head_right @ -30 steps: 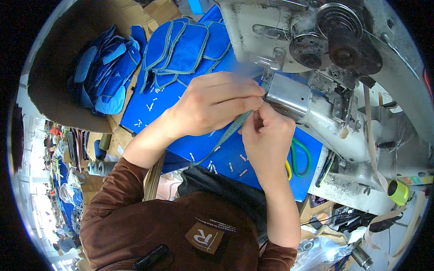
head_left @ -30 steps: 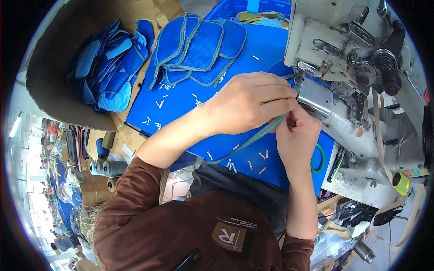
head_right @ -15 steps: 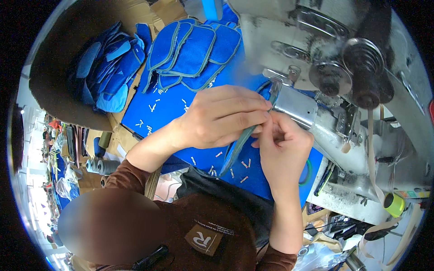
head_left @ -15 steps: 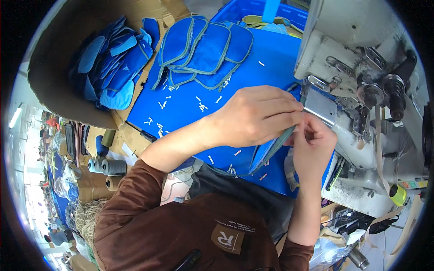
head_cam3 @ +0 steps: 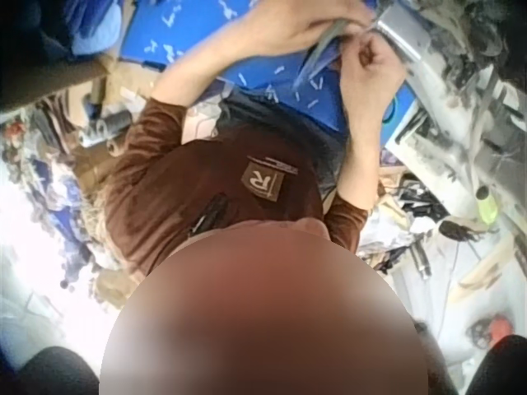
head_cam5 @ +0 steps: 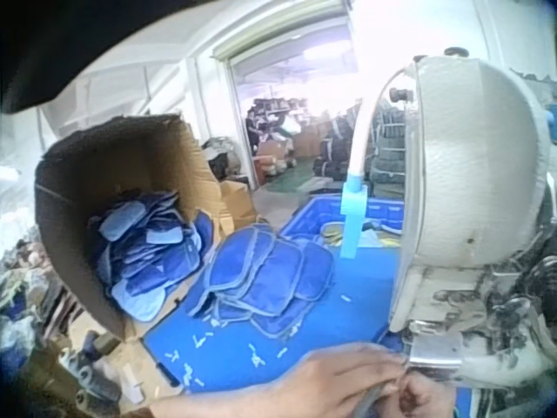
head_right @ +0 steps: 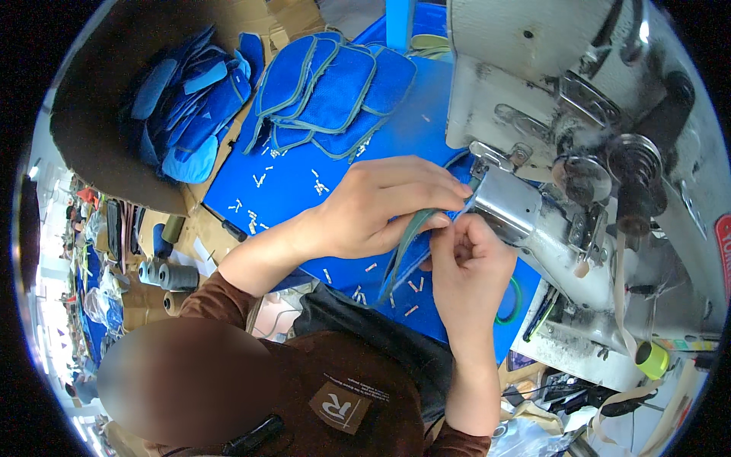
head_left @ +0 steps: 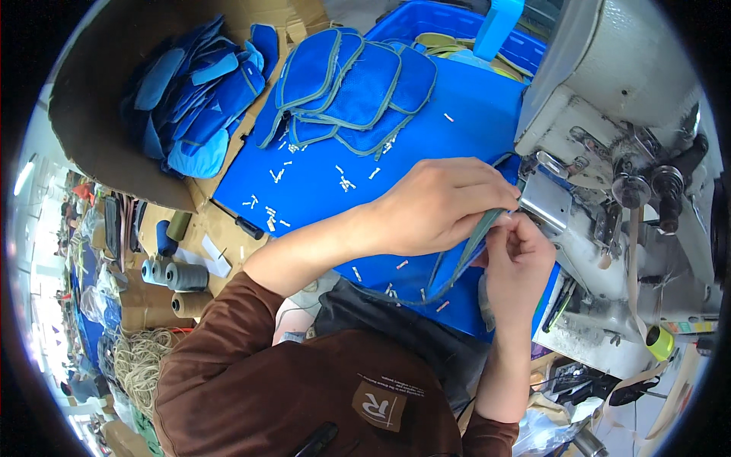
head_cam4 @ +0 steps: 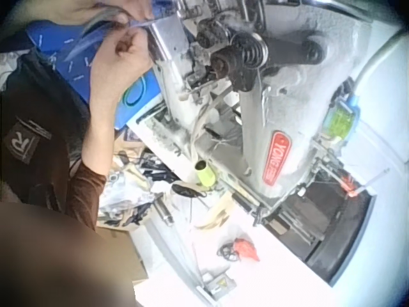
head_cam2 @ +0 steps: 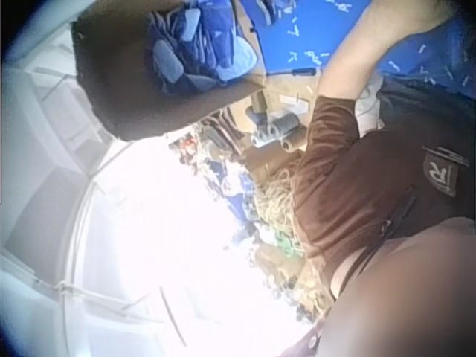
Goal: Assembling blue leather pouches by attaching binding straps using an industrial sewing machine.
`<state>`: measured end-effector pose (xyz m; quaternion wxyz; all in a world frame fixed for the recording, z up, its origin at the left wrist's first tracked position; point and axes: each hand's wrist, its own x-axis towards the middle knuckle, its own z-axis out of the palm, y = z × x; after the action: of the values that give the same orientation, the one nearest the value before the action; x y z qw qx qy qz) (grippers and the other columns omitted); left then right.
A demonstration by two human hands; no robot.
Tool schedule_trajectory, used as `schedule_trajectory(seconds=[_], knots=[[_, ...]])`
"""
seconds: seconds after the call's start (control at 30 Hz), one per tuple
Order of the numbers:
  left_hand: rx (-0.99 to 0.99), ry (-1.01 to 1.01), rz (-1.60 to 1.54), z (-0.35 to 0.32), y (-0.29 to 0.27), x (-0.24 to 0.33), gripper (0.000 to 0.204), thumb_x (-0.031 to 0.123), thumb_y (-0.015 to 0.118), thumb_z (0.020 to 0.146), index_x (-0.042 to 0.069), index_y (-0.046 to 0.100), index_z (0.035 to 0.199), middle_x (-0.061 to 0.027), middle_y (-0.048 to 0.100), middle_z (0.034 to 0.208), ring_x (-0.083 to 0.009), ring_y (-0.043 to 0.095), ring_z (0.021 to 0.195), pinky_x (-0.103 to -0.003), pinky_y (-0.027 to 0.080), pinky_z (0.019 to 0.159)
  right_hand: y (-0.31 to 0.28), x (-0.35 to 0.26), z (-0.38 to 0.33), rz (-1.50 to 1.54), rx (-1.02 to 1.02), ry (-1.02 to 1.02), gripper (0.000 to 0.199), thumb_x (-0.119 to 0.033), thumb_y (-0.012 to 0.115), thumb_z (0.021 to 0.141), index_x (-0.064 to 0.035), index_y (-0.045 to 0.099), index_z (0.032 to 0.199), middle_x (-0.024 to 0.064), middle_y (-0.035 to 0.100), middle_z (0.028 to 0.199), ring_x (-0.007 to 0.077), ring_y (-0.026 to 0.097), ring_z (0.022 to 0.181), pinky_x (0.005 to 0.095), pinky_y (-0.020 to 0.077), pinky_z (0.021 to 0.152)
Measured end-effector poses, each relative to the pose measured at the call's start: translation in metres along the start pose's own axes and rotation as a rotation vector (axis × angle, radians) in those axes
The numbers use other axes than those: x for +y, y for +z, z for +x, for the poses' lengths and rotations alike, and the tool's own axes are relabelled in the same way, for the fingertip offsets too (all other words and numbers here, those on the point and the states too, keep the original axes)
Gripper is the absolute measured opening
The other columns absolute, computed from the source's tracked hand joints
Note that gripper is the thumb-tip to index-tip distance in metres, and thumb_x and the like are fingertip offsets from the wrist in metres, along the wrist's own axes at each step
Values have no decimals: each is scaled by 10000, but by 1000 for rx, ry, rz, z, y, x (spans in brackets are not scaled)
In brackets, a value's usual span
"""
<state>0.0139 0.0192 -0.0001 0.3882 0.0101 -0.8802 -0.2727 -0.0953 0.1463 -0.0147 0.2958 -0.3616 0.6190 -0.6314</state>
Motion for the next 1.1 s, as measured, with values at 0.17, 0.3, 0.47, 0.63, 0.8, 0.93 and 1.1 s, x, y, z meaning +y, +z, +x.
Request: schedule_trajectory(seconds=[0.17, 0.3, 0.47, 0.63, 0.8, 0.93, 1.1], knots=[[55, 132, 135, -7, 6, 9, 217, 45, 754, 775, 13, 694, 981, -119, 709, 1037, -304, 693, 982, -384, 571, 804, -12, 5, 6, -73, 36, -106, 132, -6, 599, 960, 6, 643, 836, -52, 572, 646, -7, 493, 545, 173, 350, 464], [69, 133, 144, -8, 6, 14, 228, 73, 764, 771, 5, 691, 975, -124, 704, 1037, -301, 694, 978, -383, 572, 803, -14, 7, 7, 10, -20, -90, 99, -7, 595, 964, 25, 666, 903, -48, 609, 700, -17, 496, 573, 171, 363, 481], [56, 141, 204, -10, 8, 22, 231, 85, 774, 764, 12, 695, 968, -116, 711, 1018, -294, 704, 948, -374, 573, 784, -13, 1, 4, 21, 24, -46, 73, 9, 626, 941, 32, 665, 997, -32, 616, 713, -8, 515, 600, 162, 373, 509], [78, 143, 158, -10, 4, 21, 228, 87, 778, 761, 11, 696, 960, -115, 717, 1003, -290, 709, 928, -363, 577, 756, -17, -11, -16, -7, 6, 64, 117, 40, 636, 919, 13, 604, 1028, -37, 572, 665, -13, 489, 579, 162, 354, 502], [54, 136, 154, -17, 5, 26, 215, 45, 767, 743, 12, 698, 945, -119, 719, 998, -286, 713, 911, -356, 581, 731, -13, -11, -21, 62, 13, 72, 86, 45, 585, 947, -6, 570, 1015, -31, 584, 674, -4, 502, 542, 161, 366, 469], [71, 175, 163, -14, 7, 30, 244, 8, 746, 703, 16, 700, 943, -111, 721, 995, -284, 713, 901, -363, 583, 734, -12, -12, -8, 113, 27, 58, 107, 25, 545, 980, 5, 589, 1075, -9, 633, 723, 23, 572, 593, 174, 448, 497], [39, 142, 169, -5, 2, 28, 250, -20, 735, 700, 22, 703, 944, -106, 722, 984, -278, 712, 902, -368, 583, 745, -13, -7, 0, 148, 46, 40, 81, 16, 564, 973, 8, 600, 1044, 15, 665, 750, 37, 599, 621, 179, 464, 517]])
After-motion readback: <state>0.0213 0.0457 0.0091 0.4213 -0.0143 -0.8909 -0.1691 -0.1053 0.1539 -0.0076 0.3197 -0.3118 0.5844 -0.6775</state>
